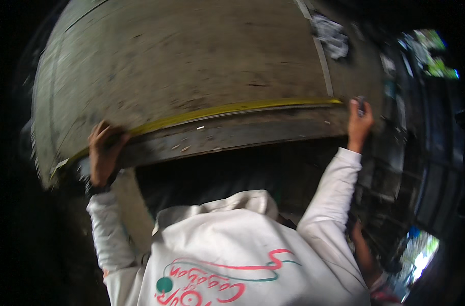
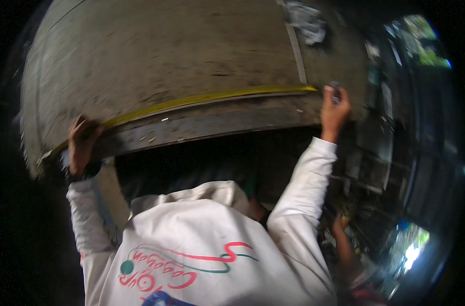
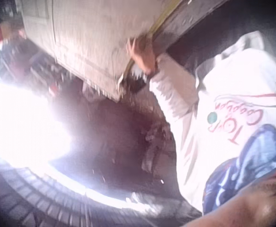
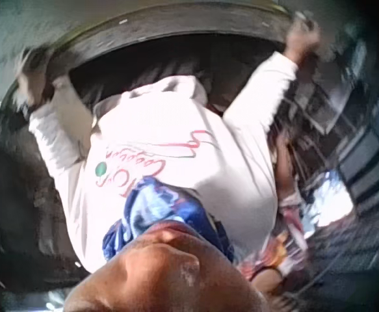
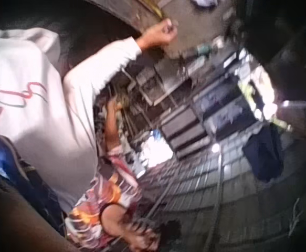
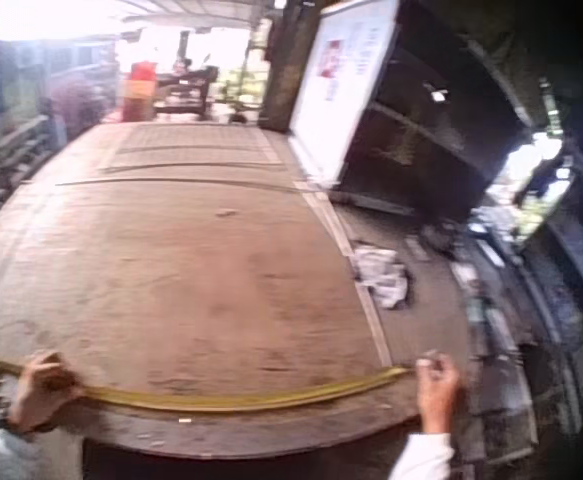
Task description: The person measures a large metal sheet with a yellow tape measure and marks points with a marker. They wipe the surface with a cloth and reposition the tape measure multiple times to verify measurements.
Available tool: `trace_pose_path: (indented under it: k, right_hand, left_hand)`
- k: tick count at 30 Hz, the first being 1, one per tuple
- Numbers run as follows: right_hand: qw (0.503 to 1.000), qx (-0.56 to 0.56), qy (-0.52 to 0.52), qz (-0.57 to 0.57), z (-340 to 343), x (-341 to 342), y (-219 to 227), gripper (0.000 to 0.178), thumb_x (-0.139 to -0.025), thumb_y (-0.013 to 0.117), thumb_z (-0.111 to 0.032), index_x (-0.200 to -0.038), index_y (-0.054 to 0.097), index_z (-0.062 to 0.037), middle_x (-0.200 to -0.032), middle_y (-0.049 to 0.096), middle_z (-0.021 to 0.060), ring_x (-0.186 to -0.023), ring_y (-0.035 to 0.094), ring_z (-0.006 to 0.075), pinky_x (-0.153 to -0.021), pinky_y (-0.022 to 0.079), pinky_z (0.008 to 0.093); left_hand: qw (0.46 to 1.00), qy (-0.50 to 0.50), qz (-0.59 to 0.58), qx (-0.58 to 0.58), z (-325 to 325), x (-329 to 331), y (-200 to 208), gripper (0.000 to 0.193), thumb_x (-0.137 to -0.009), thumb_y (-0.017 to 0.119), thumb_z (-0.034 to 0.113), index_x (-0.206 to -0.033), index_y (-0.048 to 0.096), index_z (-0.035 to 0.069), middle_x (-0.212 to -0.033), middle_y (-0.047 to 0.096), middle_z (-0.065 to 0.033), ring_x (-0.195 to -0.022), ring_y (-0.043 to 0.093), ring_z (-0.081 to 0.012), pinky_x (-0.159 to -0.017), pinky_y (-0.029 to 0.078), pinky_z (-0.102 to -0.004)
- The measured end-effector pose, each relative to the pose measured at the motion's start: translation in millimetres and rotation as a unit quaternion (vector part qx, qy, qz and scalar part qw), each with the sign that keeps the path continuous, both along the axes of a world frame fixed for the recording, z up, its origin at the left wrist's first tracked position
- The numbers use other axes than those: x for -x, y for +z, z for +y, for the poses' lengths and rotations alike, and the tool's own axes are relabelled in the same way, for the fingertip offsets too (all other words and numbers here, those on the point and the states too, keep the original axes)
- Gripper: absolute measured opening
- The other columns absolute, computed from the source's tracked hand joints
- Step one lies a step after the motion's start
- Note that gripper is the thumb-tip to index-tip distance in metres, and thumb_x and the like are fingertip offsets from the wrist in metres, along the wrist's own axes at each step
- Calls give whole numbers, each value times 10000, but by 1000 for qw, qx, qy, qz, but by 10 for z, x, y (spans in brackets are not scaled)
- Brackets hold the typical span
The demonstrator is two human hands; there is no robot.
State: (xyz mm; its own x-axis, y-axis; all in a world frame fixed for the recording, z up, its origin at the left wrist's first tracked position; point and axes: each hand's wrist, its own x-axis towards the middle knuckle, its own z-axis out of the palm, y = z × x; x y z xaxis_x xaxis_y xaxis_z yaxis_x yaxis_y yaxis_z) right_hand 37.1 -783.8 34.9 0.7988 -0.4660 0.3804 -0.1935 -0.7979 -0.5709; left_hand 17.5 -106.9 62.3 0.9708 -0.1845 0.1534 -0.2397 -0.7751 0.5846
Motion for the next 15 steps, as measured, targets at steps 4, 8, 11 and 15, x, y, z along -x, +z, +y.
trace_pose_path:
  k: [4,8,11,15]
  right_hand:
    - [975,-131,154,97,501,201,417,279,-963,728,-199,-1157,748,1,-993,763,108,-883,672,155,-788,530,330]
    - [967,-126,159,155,658,365,356,341,-921,735,-104,-1260,738,-72,-970,783,128,-848,734,176,-752,550,328]
    - [986,-125,89,66,615,375,136,375,-949,724,-136,-1320,710,-84,-866,760,83,-717,691,167,-696,539,311]
    - [984,-152,80,-53,409,92,-57,336,-989,732,-256,-1274,724,-78,-873,732,91,-770,676,186,-705,526,318]
  left_hand:
    - [999,23,22,11,73,85,-163,200,-808,791,102,-916,677,-22,-901,572,-143,-898,578,-338,-828,450,-413]
    - [999,14,52,-11,64,56,-124,167,-820,760,51,-947,666,-2,-927,574,-118,-927,583,-296,-848,448,-386]
    - [999,4,52,-13,169,24,-202,154,-838,755,49,-943,655,-1,-934,568,-107,-939,572,-279,-862,446,-376]
    - [998,16,62,6,204,44,-239,145,-861,752,55,-945,649,-4,-935,561,-94,-936,562,-262,-861,444,-364]
